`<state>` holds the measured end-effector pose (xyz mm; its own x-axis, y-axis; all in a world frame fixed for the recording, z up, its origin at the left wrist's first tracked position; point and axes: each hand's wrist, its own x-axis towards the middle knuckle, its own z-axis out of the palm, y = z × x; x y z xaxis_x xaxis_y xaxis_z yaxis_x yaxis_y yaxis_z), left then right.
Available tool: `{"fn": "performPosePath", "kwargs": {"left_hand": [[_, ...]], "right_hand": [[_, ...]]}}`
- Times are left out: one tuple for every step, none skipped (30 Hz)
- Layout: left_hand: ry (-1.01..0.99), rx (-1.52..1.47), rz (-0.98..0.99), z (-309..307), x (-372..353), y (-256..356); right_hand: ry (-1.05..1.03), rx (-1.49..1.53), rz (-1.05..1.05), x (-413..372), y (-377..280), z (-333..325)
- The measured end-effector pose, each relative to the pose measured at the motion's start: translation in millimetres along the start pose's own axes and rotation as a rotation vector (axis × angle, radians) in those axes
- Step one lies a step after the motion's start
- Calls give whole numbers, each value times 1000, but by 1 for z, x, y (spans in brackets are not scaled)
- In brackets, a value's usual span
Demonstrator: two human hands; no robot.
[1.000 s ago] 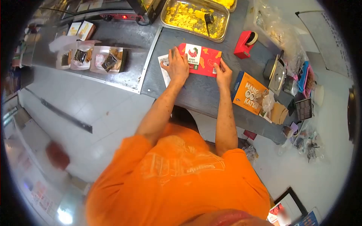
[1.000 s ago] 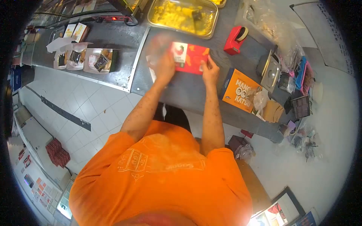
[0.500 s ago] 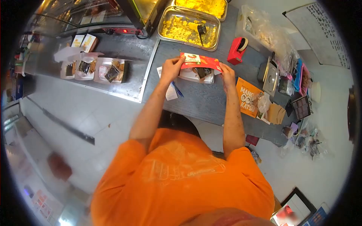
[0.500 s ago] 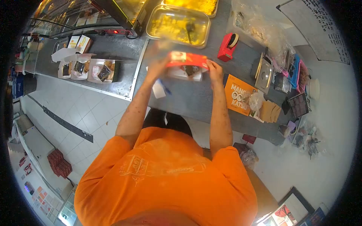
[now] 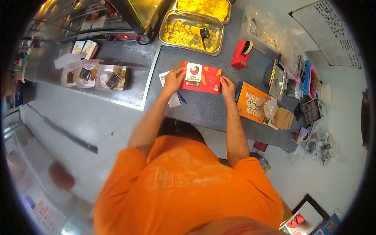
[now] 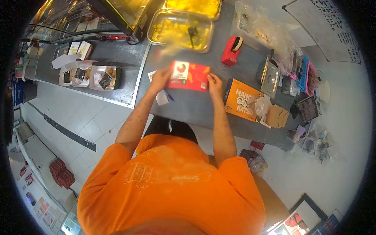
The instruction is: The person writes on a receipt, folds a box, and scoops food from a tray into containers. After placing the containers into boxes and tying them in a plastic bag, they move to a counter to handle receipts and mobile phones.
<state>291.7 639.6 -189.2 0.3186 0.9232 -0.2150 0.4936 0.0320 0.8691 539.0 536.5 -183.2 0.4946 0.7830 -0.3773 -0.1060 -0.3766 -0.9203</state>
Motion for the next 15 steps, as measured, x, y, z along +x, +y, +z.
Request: {"fn": "performPosePath", "kwargs": {"left_hand": [[4, -42, 19, 3, 0, -6], [10, -85, 41, 6, 2, -12], [11, -85, 44, 5, 1, -6], [48, -73, 45, 4, -5, 1], [84, -61, 44, 2, -9, 7], [82, -61, 43, 3, -8, 5], [59, -124, -36, 5, -7, 3], [35, -188, -115, 8, -8, 0], [32, -203, -110, 1, -13, 18], [28, -207, -110, 4, -12, 16], [57, -225, -133, 5, -12, 15], [86, -240, -157, 5, -12, 13], [89, -270, -140, 5, -13, 12], [88, -270, -136, 3, -14, 12], [71, -265, -157, 1, -15, 13]], "right_hand": [[26, -41, -46, -4, -4, 1], [51, -82, -94, -6, -9, 1], [58, -120, -124, -5, -16, -2], [58, -119, -125, -8, -24, -1], [30, -129, -107, -11, -32, 1], [4, -140, -87, -13, -35, 1], [6, -142, -83, -9, -31, -2], [-39, -176, -94, -1, -26, -6], [-84, -211, -107, 1, -27, -8], [-81, -216, -106, 1, -29, -11], [-128, 52, 1, 2, -31, -14], [-175, 322, 107, 2, -34, -15], [-179, 355, 141, 1, -36, -18], [-178, 357, 138, 0, -34, -20], [-222, 433, 134, -1, -28, -24]]}}
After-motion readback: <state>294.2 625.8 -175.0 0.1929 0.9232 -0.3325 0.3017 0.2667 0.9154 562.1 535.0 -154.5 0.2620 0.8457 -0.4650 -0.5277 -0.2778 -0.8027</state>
